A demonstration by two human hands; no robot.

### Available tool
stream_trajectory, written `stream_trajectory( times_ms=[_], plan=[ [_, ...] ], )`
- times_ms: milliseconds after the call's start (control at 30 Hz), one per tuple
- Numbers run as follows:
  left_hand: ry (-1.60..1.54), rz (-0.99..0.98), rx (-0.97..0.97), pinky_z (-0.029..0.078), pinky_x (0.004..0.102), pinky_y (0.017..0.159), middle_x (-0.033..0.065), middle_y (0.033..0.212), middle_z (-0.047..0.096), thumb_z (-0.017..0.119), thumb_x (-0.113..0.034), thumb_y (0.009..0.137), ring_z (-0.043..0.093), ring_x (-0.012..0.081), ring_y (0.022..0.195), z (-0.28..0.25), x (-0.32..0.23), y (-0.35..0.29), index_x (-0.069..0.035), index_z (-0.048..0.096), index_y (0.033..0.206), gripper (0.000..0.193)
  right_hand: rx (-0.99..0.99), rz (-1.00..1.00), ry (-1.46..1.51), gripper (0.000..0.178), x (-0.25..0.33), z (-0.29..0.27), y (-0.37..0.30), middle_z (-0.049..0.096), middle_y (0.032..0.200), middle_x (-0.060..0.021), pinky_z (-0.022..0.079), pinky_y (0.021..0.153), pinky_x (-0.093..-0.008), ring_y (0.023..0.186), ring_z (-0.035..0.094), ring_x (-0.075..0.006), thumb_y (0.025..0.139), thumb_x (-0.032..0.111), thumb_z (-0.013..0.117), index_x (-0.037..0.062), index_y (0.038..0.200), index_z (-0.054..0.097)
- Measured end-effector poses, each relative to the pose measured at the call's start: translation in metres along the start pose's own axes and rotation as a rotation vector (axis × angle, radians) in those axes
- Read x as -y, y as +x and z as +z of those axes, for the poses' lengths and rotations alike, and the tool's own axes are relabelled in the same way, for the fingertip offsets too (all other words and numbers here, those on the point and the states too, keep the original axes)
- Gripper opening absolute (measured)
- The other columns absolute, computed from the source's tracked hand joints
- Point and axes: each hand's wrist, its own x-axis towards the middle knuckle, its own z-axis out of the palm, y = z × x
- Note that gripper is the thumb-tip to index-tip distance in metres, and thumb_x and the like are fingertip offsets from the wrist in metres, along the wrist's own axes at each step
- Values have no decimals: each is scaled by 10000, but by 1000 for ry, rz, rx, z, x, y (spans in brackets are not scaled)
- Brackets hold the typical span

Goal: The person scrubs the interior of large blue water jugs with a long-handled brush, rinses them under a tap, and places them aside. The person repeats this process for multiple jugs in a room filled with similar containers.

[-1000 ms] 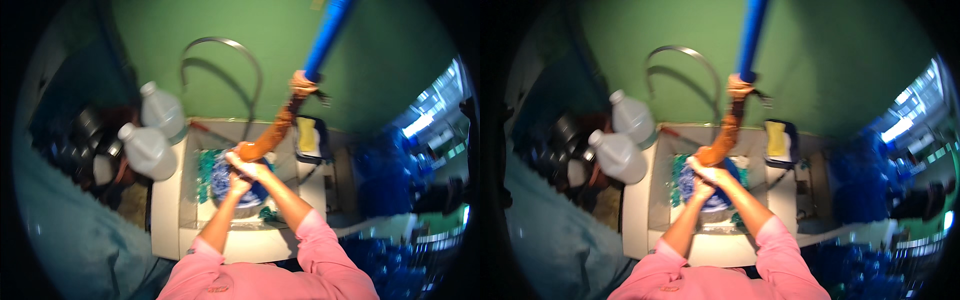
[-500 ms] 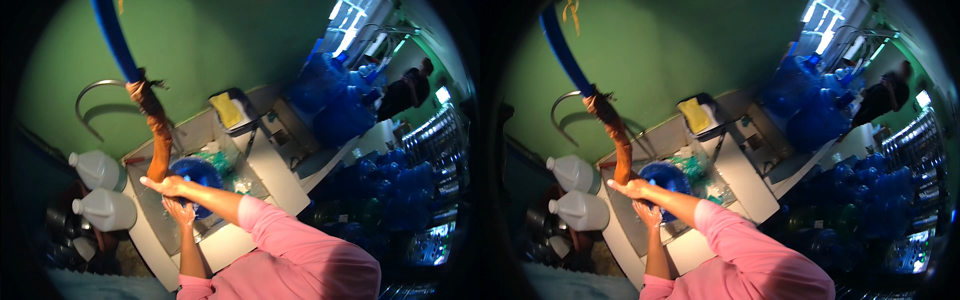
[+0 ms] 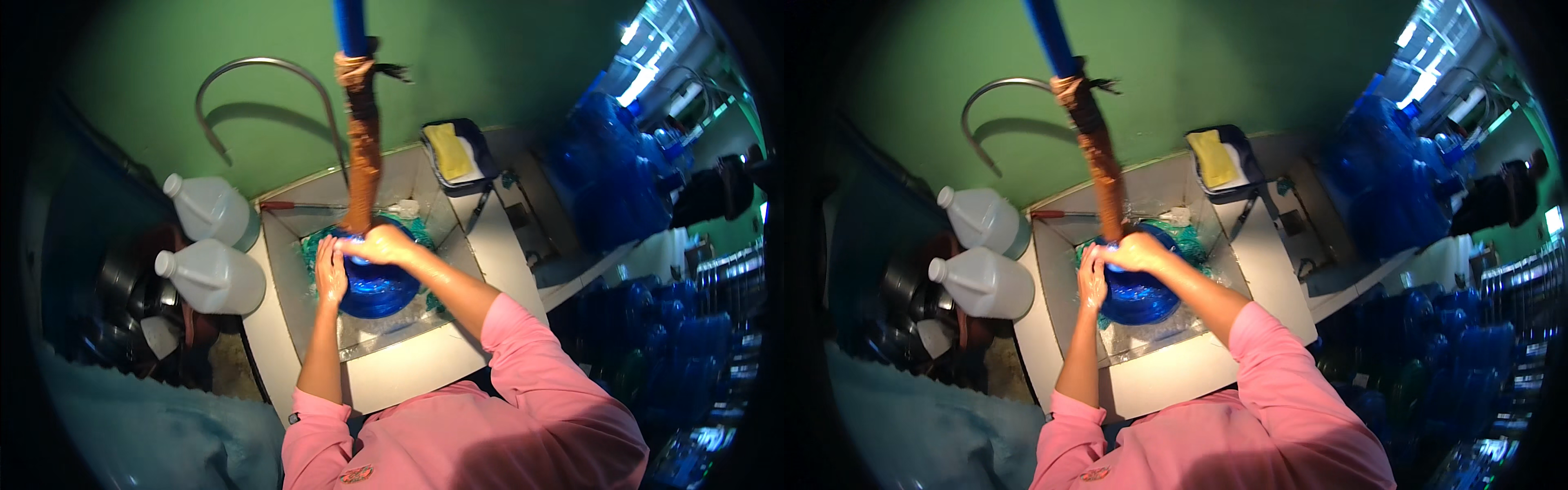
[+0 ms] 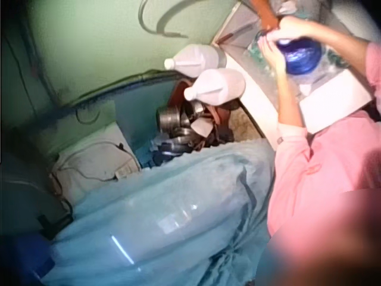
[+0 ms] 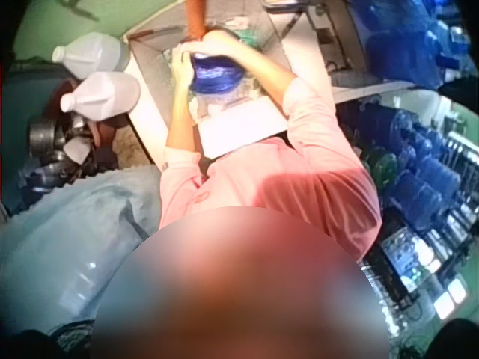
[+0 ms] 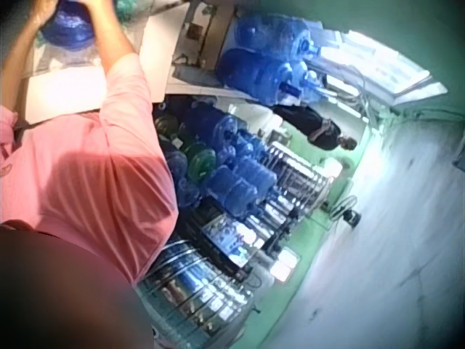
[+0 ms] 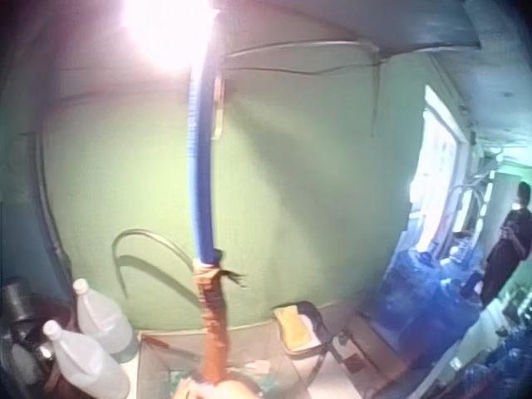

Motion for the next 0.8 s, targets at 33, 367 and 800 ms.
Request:
stream_trajectory(
  times_ms=[33,367,800],
  plan=[
    [-101,14,55,404,438,1078,244,1291,603,500,-222,998,568,382,1222,6,5,14,27,611,1212,347,-94,-89,-61,629,1,16,-3,720,952,-219,554,798,-443,885,706,-374,774,643,650,59,996,726],
    [-204,-236,491,450,441,1019,259,1273,599,547,-362,952,599,365,1145,34,11,59,-1,525,1328,521,-344,-214,-207,544,-7,48,15,686,1002,-291,511,887,-497,989,679,-397,689,339,664,-84,1031,689],
    [-341,-71,-8,454,374,993,139,1239,569,826,-180,731,588,202,1099,88,31,-5,12,434,1368,772,-65,-77,-306,268,0,37,26,704,856,-162,513,753,-461,824,683,-323,654,287,682,73,804,745]
  ],
)
